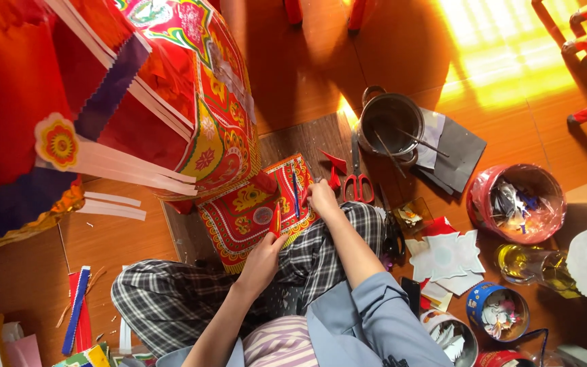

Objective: Decorating traditional paper horse figures with colorful paper strips and flowers.

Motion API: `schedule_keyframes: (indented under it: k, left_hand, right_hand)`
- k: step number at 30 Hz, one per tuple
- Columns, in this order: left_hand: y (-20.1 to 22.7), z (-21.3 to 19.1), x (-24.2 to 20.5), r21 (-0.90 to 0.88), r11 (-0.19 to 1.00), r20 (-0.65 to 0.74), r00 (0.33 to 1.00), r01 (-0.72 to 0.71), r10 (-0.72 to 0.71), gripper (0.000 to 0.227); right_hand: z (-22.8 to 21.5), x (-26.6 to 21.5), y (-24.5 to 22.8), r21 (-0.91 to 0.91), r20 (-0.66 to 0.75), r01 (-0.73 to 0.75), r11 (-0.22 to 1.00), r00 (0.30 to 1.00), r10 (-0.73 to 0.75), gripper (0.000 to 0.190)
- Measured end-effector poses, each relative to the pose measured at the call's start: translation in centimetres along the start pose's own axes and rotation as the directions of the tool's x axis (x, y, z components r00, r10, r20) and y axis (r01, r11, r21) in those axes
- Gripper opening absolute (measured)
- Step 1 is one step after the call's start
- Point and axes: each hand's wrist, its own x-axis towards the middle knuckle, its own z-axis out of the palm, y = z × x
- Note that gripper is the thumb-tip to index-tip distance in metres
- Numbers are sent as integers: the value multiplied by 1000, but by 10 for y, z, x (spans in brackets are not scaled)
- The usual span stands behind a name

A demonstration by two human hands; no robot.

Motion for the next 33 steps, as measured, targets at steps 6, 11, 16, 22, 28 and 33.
schedule_keyframes:
  k: [6,11,16,22,28,33]
  left_hand:
    - [5,-13,7,-43,997,-50,997,62,-64,60]
    - [-3,5,16,-59,997,-141,988,50,-58,59]
    - [14,-15,13,-203,976,-89,991,79,-99,27]
    - [14,-23,4,-340,922,-49,976,183,-212,10]
    - [4,-22,-2,-352,911,-60,966,215,-252,6]
    - [-9,-14,-7,-370,889,-67,946,271,-316,14]
  right_hand:
    - [-54,-84,-79,3,140,264,964,955,-262,16]
    - [-119,-162,-133,282,184,286,916,921,-344,13]
    - [-166,-176,-140,365,217,297,883,895,-390,9]
    - [-193,-49,0,-668,-553,-279,690,807,-208,9]
    - [-202,-22,75,-175,-414,-274,946,892,182,49]
    - [-200,-63,68,315,-476,-149,937,830,292,46]
